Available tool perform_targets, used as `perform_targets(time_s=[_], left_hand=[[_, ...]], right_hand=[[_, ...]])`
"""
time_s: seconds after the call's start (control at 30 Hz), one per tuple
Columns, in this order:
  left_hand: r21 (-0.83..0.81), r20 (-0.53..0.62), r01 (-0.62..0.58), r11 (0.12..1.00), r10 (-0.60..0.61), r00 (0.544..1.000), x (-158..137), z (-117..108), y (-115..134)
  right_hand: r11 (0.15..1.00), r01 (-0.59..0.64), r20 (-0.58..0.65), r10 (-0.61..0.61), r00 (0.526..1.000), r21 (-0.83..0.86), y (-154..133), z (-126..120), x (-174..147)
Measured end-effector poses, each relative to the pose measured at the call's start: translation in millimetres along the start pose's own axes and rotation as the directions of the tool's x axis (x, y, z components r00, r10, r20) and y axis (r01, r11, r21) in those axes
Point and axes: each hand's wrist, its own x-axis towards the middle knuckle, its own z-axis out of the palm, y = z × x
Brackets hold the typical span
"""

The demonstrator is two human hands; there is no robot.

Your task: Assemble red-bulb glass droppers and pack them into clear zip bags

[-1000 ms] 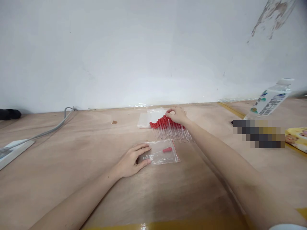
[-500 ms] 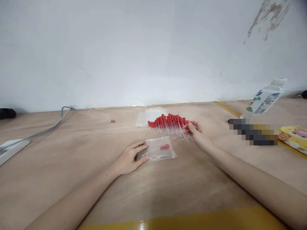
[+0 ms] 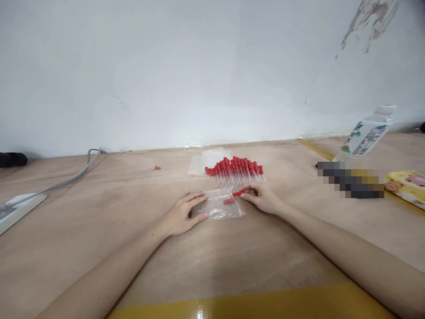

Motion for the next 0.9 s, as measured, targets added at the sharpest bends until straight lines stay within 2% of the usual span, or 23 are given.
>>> perform_targets(time_s=[0.07, 0.17, 0.33, 0.43, 0.6, 0.67, 0.73, 0.8, 0.9], left_hand=[[-0.006, -0.005, -0.006, 1.0, 0.006, 1.0, 0, 0, 0], [-0.004, -0.006, -0.005, 1.0, 0.005, 1.0, -1, 0, 1], [0.007, 0.0, 0.004, 1.0, -0.004, 1.0, 0, 0, 3], [0.004, 0.007, -0.006, 1.0, 0.006, 1.0, 0, 0, 3], [0.009, 0.0, -0.013, 1.0, 0.013, 1.0, 1, 0, 3], [0.009, 0.004, -0.008, 1.0, 0.008, 1.0, 1, 1, 2], [0.009, 0.021, -0.006, 1.0, 0.006, 1.0, 0, 1, 2], [0.012, 0.044, -0.01, 1.0, 0.009, 0.999, 0, 0, 1], [0.023, 0.074, -0.012, 1.0, 0.011, 0.997, 0, 0, 1]], right_hand=[[0.991, 0.043, -0.032, -0.047, 0.998, -0.123, 1, 2, 2], [0.971, 0.04, -0.073, -0.059, 0.996, -0.235, 0, 1, 3], [0.948, 0.119, -0.016, -0.13, 0.991, -0.295, -11, -1, 0], [0.961, 0.114, 0.012, -0.115, 0.993, -0.253, -18, 6, 1], [1.0, -0.003, 0.088, 0.003, 0.996, 0.001, -17, 22, 6], [0.999, -0.037, 0.058, 0.037, 0.998, 0.012, -16, 22, 8], [0.996, -0.037, -0.018, 0.036, 0.999, -0.075, -17, 16, 11], [0.978, -0.007, -0.117, -0.017, 0.993, -0.207, -19, 7, 17], [0.91, 0.052, -0.232, -0.16, 0.959, -0.411, -22, -6, 35]])
